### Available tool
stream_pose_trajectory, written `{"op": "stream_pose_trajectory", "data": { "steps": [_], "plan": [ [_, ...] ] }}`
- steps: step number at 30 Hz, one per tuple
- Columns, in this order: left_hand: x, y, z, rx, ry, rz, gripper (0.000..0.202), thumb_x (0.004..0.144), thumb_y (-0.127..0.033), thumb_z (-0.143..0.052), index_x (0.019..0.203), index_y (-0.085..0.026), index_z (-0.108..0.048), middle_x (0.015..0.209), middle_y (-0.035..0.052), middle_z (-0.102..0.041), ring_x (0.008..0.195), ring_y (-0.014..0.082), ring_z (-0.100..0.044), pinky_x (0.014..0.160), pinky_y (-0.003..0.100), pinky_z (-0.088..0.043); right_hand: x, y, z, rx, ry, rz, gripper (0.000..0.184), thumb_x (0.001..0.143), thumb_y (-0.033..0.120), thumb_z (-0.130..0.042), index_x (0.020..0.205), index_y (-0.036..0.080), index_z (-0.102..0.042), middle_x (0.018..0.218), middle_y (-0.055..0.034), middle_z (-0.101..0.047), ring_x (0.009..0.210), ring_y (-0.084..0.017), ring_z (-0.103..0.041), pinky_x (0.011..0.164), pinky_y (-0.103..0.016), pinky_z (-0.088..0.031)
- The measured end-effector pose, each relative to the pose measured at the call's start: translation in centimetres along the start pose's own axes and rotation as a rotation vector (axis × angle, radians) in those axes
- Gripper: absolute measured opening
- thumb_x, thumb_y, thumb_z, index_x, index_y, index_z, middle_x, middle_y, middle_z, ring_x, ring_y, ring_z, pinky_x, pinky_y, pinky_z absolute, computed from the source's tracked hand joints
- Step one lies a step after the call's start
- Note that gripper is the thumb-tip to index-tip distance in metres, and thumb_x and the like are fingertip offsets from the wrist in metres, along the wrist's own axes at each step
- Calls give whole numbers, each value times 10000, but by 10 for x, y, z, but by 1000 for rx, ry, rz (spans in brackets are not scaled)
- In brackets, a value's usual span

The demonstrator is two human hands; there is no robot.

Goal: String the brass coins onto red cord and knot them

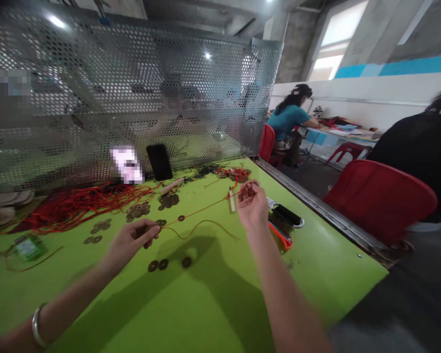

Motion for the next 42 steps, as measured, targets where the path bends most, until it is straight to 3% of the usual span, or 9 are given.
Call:
{"op": "stream_pose_trajectory", "data": {
  "steps": [10, 12, 17, 22, 26, 30, 35, 40, 42],
  "plan": [
    [-25, 23, 55, 36, -179, 54, 341, 730, -479, -628, 857, -163, -654, 689, 30, -667, 595, 134, -575, 577, 248, -479, -29, -50, -22, -325, 371, -98, 120, 608, 152, -706, 691, 197, -631, 614, 47, -666, 623, -86, -667, 521, -132, -522],
    [-25, 18, 65, 149, -151, 21, 337, 744, -484, -608, 870, -175, -654, 757, 43, -687, 705, 172, -621, 692, 297, -502, -43, -65, -28, -426, 497, -146, 98, 640, 186, -720, 690, 206, -639, 635, 46, -668, 669, -90, -672, 542, -137, -524],
    [-25, -26, 85, 545, -130, -194, 315, 762, -498, -572, 843, -205, -652, 934, 46, -676, 869, 225, -610, 842, 376, -461, -78, -105, -32, -831, 768, -260, 85, 724, 244, -693, 777, 190, -655, 790, -10, -704, 745, -105, -660, 694, -231, -529],
    [-27, -70, 53, 557, 95, -374, 219, 800, -415, -561, 765, -214, -641, 1140, 49, -605, 1071, 216, -550, 973, 378, -397, -90, -120, -24, -1093, 757, -273, 163, 735, 307, -673, 826, 172, -679, 826, -54, -712, 770, -146, -663, 737, -302, -516],
    [-26, -84, 13, 375, 255, -401, 165, 813, -350, -559, 749, -215, -630, 1194, 50, -573, 1114, 208, -531, 958, 357, -420, -94, -123, -27, -1157, 782, -225, 162, 751, 309, -647, 831, 176, -695, 840, -58, -711, 707, -143, -649, 676, -298, -515],
    [-24, -78, -14, 121, 340, -347, 153, 814, -322, -567, 743, -195, -615, 1233, 77, -537, 1101, 211, -545, 938, 346, -439, -92, -117, -32, -1134, 794, -102, 111, 761, 281, -635, 786, 190, -694, 831, -34, -669, 714, -130, -621, 655, -275, -505],
    [-22, -56, -26, -64, 339, -156, 194, 796, -343, -590, 712, -169, -600, 1222, 77, -538, 903, 168, -620, 795, 285, -489, -90, -111, -33, -1157, 789, 8, 97, 760, 265, -649, 810, 205, -708, 848, -26, -564, 716, -118, -572, 606, -248, -482],
    [-18, -46, -26, -78, 312, -86, 207, 778, -370, -607, 754, -164, -614, 859, 47, -637, 748, 143, -598, 697, 259, -473, -88, -111, -31, -1165, 797, 32, 121, 787, 301, -633, 826, 208, -700, 831, -28, -570, 690, -114, -552, 589, -241, -470],
    [-15, -45, -20, -74, 286, -79, 228, 771, -387, -611, 776, -159, -618, 806, 44, -637, 707, 137, -583, 676, 259, -472, -86, -107, -33, -1187, 807, 59, 157, 801, 330, -615, 879, 215, -690, 842, -34, -576, 711, -122, -554, 590, -239, -474]
  ]
}}
Point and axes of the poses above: each hand's wrist, its own x-axis towards the middle knuckle, its own z-axis out of the back of the hand, y = z × x, the point moved 8 cm from there along x, towards the middle knuckle
